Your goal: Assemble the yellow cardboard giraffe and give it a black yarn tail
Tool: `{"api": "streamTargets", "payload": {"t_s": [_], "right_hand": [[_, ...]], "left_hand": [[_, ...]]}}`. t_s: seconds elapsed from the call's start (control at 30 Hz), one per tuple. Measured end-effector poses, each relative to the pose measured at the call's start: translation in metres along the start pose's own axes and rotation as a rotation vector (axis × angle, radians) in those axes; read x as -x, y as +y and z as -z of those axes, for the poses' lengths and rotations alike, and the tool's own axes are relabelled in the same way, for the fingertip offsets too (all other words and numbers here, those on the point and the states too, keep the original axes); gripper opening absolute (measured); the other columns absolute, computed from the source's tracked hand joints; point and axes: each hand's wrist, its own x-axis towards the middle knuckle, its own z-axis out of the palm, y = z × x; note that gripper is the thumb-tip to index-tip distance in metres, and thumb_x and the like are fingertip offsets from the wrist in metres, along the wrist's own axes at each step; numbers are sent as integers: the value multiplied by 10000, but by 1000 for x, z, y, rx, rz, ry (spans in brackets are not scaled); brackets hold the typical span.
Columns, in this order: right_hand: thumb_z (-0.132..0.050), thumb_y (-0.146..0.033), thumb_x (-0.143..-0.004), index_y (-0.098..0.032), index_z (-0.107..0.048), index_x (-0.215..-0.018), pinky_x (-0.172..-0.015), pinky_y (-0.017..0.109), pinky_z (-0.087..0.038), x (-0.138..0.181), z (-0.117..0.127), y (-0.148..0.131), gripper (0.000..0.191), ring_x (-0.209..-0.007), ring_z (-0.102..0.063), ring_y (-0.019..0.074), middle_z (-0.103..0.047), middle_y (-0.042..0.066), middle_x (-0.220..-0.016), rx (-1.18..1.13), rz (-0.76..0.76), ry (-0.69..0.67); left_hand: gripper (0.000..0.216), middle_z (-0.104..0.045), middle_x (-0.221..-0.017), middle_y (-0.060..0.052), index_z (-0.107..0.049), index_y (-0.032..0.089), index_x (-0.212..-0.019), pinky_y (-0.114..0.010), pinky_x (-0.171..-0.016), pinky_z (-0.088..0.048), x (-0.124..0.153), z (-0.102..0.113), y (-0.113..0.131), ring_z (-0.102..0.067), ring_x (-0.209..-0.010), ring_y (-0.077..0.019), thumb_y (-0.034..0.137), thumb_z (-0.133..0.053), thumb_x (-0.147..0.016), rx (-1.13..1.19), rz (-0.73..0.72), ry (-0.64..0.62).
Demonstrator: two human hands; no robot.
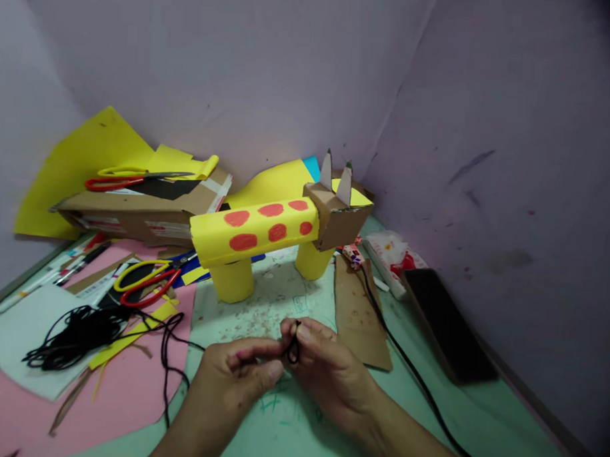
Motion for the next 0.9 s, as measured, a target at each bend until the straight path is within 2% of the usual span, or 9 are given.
{"api": "streamTargets", "payload": {"t_s": [0.13, 0.37, 0.57, 0.7, 0.9], "right_hand": [[-818, -312, -597, -149, -687, -702, -675, 234, -385, 0, 1, 3, 234, -667, -550, 103, -645, -10, -704, -20, 12, -58], [-825, -301, -593, -174, -653, -698, -577, 216, -397, 0, -1, 2, 239, -580, -551, 93, -672, -18, -660, -76, 23, -34], [-822, -297, -604, -169, -613, -664, -560, 213, -393, -1, 0, 1, 252, -562, -514, 85, -612, -40, -586, -84, 46, -27], [-832, -284, -595, -169, -613, -680, -599, 218, -397, -1, 0, 2, 262, -588, -535, 89, -611, -42, -581, -93, 56, 4], [-844, -283, -584, -172, -593, -691, -633, 235, -395, -2, 1, 2, 295, -577, -535, 87, -591, -53, -582, -134, 51, -30]], "left_hand": [[198, -642, -643, -33, -706, 158, -682, -237, -559, -422, 1, -6, 4, -526, -605, -154, 325, -700, -575, -7, 23, 14], [232, -411, -524, 14, -508, 173, -466, -245, -526, -309, 1, -9, 16, -376, -549, -128, 363, -581, -578, -200, 65, -120], [216, -407, -534, 13, -540, 168, -511, -241, -515, -297, 1, -7, 15, -362, -547, -127, 375, -577, -559, -188, 104, -132], [219, -397, -524, 19, -513, 170, -487, -236, -502, -287, 2, -7, 15, -354, -530, -119, 366, -579, -561, -207, 120, -136], [245, -367, -526, 24, -459, 178, -478, -239, -507, -269, 2, -8, 13, -331, -539, -118, 366, -551, -605, -245, 81, -182]]}}
